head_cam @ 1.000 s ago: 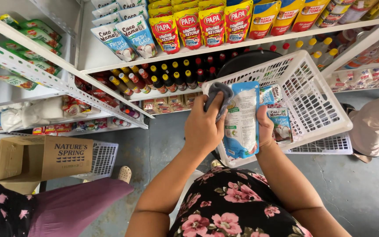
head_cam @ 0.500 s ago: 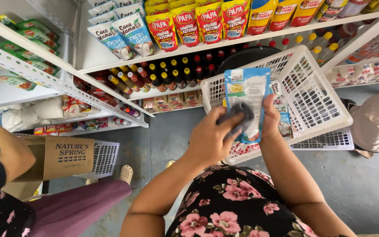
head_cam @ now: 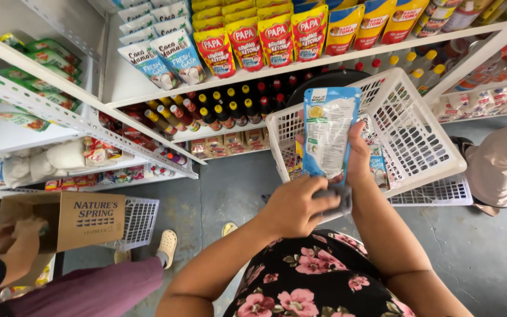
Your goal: Cleaning and organizing grocery items on store shelves using a cloth.
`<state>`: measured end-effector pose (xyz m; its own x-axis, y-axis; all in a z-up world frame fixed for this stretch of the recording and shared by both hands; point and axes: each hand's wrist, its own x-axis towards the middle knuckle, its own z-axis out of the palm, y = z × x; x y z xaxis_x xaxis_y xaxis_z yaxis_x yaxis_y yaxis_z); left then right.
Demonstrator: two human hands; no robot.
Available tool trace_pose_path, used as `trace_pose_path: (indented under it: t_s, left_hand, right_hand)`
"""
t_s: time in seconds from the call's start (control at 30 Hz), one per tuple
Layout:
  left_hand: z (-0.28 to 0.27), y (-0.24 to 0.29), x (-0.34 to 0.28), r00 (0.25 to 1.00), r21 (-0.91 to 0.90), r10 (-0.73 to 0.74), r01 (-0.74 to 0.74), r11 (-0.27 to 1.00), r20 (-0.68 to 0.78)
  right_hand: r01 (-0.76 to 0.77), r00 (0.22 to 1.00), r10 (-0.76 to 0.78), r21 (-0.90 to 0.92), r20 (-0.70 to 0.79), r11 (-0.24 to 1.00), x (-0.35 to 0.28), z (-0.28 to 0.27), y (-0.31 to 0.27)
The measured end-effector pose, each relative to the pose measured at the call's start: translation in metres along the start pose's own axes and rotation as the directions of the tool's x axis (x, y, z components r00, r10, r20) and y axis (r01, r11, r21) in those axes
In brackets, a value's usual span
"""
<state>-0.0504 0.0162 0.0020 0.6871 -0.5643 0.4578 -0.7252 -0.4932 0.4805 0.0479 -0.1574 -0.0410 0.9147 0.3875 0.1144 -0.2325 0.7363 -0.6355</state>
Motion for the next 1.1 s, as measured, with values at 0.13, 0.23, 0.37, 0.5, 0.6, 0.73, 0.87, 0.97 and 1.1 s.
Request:
trace_pose_path:
  t_s: [0.13, 0.23, 0.37, 0.5, 0.6, 0.73, 0.87, 0.97, 1.1]
  left_hand:
    - [-0.009, -0.009, -0.015, 0.992, -0.208, 0.035, -0.009, 0.978, 0.122]
    - [-0.023, -0.014, -0.008, 0.996, -0.227, -0.065, 0.076, 0.971, 0.054]
    - [-0.019, -0.030, 0.005, 0.845, -0.442, -0.419, 0.252, 0.861, -0.332]
    - [-0.010, -0.037, 0.023, 0.745, -0.797, -0.590, 0.133, 0.589, -0.311]
    - [-0.010, -0.038, 0.021, 0.685, -0.744, -0.657, 0.251, 0.619, -0.315]
    - [-0.013, -0.057, 0.000, 0.655, -0.787, -0.702, 0.262, 0.558, -0.279]
    - [-0.016, -0.086, -0.022, 0.699, -0.871, -0.663, 0.118, 0.476, -0.268]
    - [-0.016, -0.107, -0.043, 0.693, -0.883, -0.684, 0.148, 0.445, -0.228]
    - [-0.041, -0.104, -0.045, 0.690, -0.905, -0.688, 0.114, 0.410, -0.225]
  right_hand:
    - [0.042, 0.997, -0.048, 0.097, 0.066, 0.994, 0.002, 0.001, -0.005]
    - [0.023, 0.999, -0.026, 0.065, 0.040, 0.998, -0.001, 0.005, -0.002]
    - [0.327, 0.938, -0.335, -0.540, 0.086, 0.776, 0.003, 0.010, 0.023]
    - [0.364, 0.838, -0.451, -0.930, 0.308, 0.042, -0.002, 0.028, 0.054]
    - [0.427, 0.789, -0.472, -0.903, 0.393, -0.038, -0.013, 0.047, 0.058]
    - [0.415, 0.741, -0.531, -0.902, 0.411, -0.121, -0.011, 0.057, 0.048]
    - [0.258, 0.949, -0.311, -0.460, -0.044, 0.850, 0.007, 0.026, 0.046]
    - [0.006, 0.997, -0.022, -0.209, -0.072, 0.978, 0.016, -0.003, 0.052]
    - [-0.051, 0.998, 0.044, -0.207, -0.037, 0.977, 0.024, 0.005, 0.052]
